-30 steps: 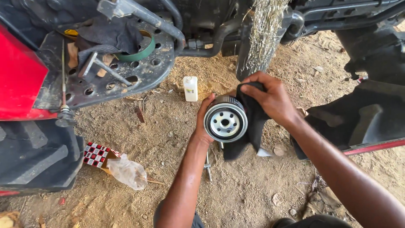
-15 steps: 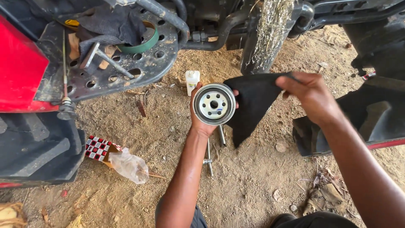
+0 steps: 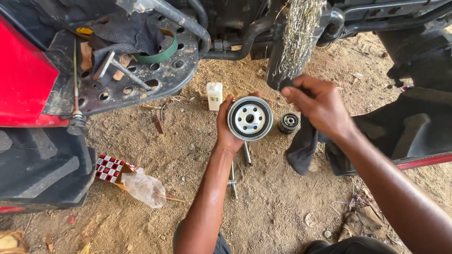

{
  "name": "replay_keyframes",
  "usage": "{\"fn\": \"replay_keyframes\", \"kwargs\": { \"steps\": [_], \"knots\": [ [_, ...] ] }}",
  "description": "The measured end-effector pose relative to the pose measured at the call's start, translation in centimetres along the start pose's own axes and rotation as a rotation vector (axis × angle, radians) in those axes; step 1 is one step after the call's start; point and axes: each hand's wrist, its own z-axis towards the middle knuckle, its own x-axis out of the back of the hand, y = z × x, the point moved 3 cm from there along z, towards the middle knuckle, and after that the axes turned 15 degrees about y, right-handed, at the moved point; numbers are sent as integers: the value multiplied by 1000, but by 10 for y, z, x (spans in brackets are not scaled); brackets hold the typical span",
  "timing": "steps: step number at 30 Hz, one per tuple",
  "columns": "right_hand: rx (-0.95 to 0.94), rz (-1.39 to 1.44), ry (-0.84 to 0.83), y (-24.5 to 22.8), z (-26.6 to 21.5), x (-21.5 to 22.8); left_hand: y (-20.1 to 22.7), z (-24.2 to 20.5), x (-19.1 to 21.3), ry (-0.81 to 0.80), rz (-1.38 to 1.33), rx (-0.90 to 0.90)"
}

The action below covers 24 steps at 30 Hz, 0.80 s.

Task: Replacing an oil or fuel filter on a Mahindra tractor.

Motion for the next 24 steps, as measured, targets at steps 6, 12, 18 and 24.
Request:
{"fn": "replay_keyframes", "kwargs": {
  "steps": [6, 12, 18, 24],
  "knots": [
    [131, -25, -101, -24, -13, -8, -2, 1, 3, 76, 52, -3],
    [277, -204, -124, -33, -13, -14, -5, 1, 2, 57, 32, 24],
    [355, -220, -87, -40, -16, -14, -4, 1, 3, 109, 105, -21],
    [487, -260, -64, -44, -18, -16, -8, 6, 10, 131, 128, -40]
  ]
}}
